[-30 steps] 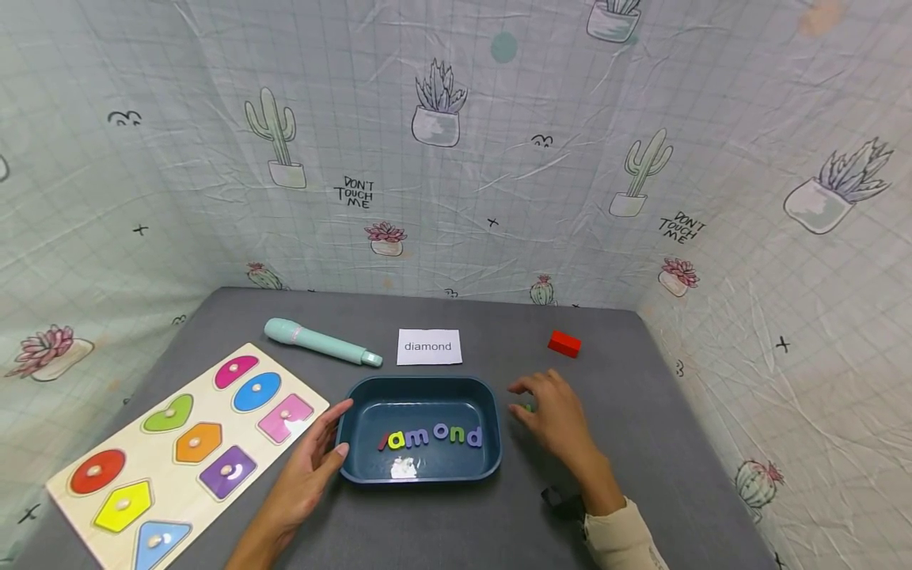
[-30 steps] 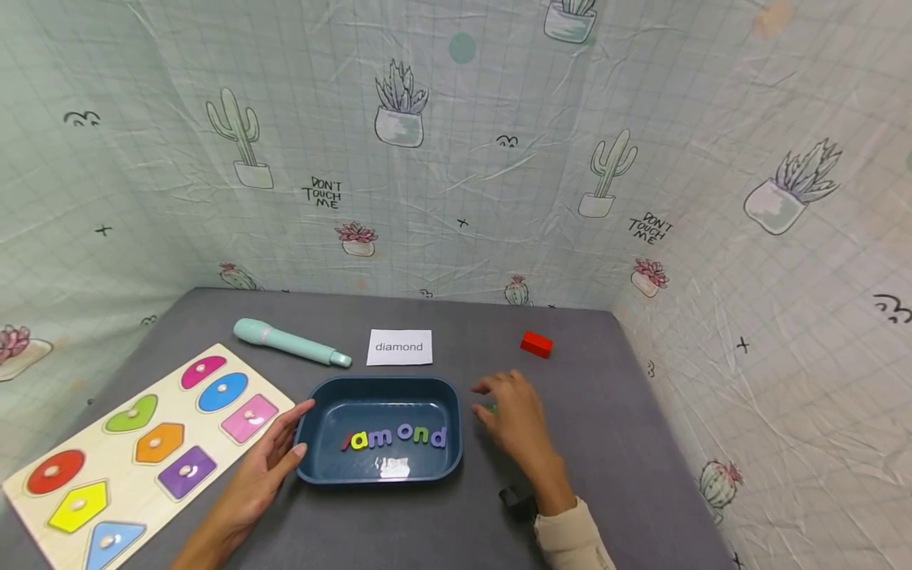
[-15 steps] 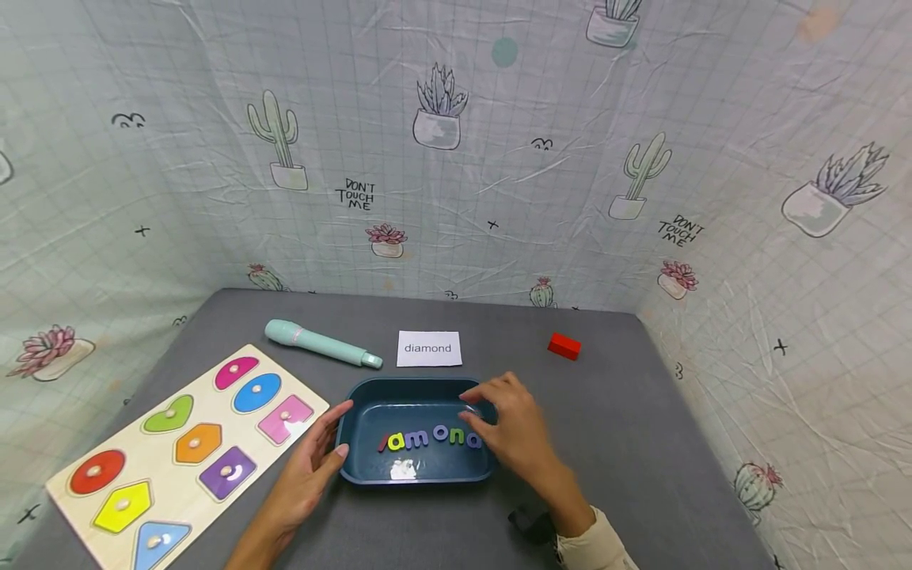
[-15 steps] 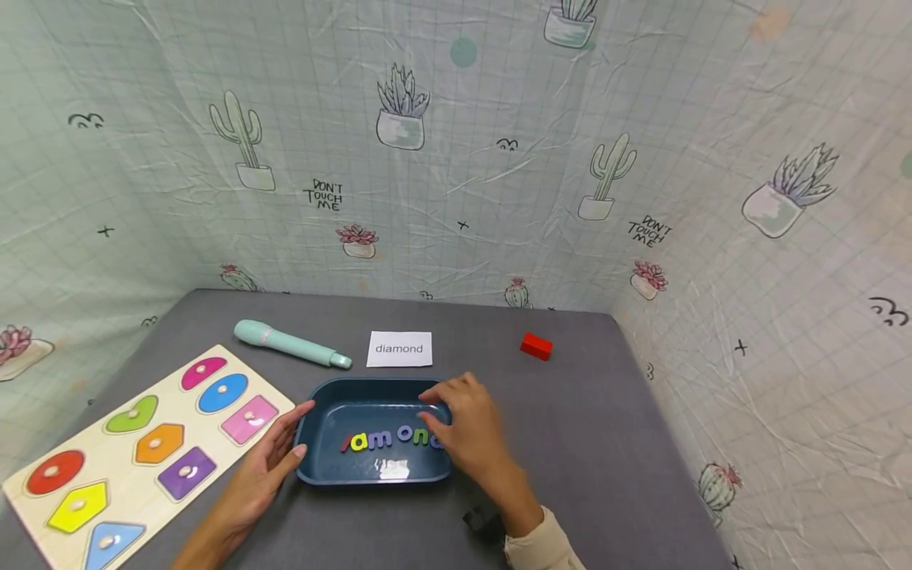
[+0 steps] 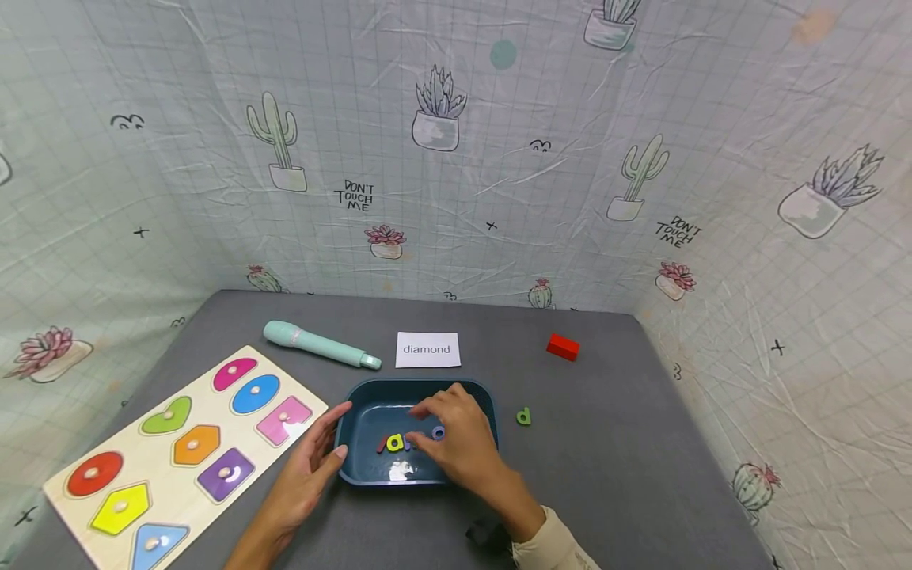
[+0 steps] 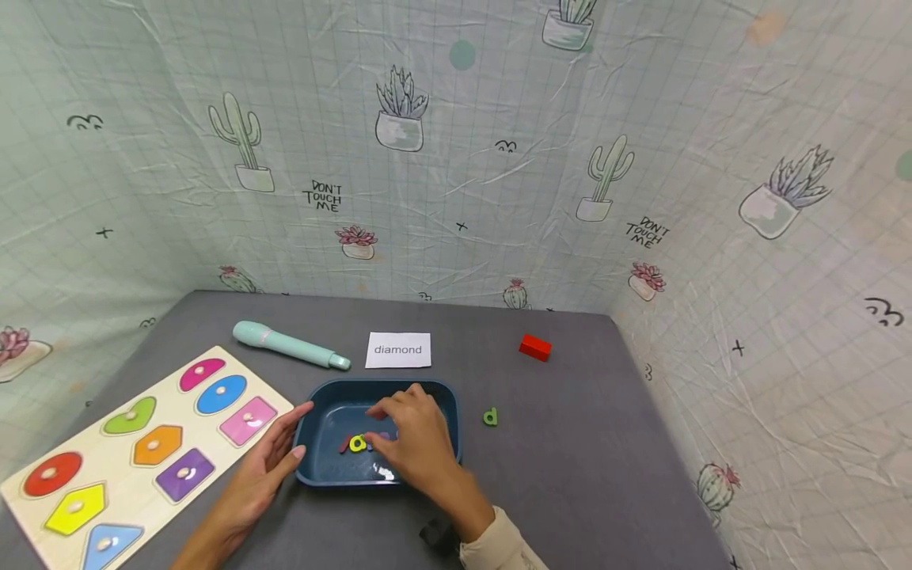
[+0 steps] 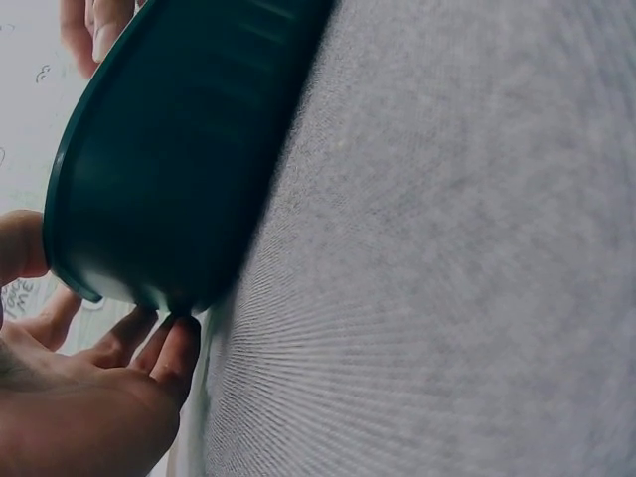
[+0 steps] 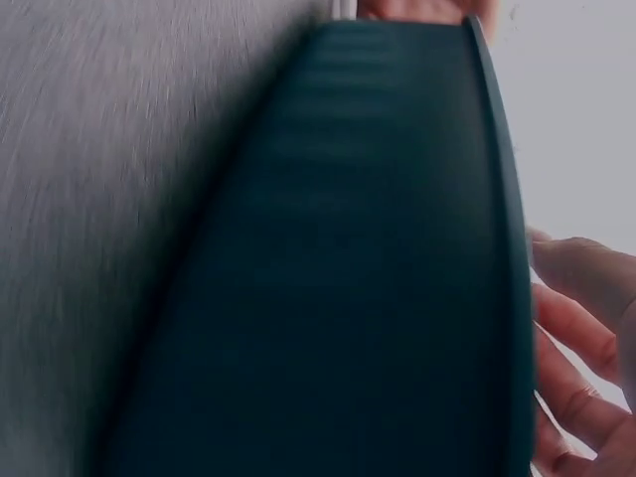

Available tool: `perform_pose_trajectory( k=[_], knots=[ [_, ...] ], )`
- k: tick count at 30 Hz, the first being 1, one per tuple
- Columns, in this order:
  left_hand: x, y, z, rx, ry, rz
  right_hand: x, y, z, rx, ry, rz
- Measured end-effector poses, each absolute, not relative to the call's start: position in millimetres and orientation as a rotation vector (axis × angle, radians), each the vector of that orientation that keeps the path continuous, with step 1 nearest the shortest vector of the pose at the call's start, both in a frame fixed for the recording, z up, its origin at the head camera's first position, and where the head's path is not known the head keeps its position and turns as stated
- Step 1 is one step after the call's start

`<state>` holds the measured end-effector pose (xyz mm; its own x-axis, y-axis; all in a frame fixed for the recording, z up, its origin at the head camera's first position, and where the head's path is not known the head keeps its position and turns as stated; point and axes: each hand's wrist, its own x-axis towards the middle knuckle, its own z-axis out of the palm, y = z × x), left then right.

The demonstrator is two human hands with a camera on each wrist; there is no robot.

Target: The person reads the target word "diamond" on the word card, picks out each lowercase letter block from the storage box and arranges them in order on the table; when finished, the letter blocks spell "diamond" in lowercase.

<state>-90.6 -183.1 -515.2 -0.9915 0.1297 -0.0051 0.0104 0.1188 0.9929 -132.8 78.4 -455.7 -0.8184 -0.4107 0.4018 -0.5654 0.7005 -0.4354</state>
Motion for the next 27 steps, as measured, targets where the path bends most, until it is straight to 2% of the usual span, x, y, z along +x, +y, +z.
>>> perform_pose_trajectory(
  k=[13, 27],
  knots=[
    [-90, -185, -518, 0.189, 2.246, 2.053, -139, 39, -473, 0.831, -2.726, 0.740],
    [-91, -184, -519, 0.217, 2.258, 2.065, -152, 28, -489, 0.873, -2.836, 0.527]
  ],
)
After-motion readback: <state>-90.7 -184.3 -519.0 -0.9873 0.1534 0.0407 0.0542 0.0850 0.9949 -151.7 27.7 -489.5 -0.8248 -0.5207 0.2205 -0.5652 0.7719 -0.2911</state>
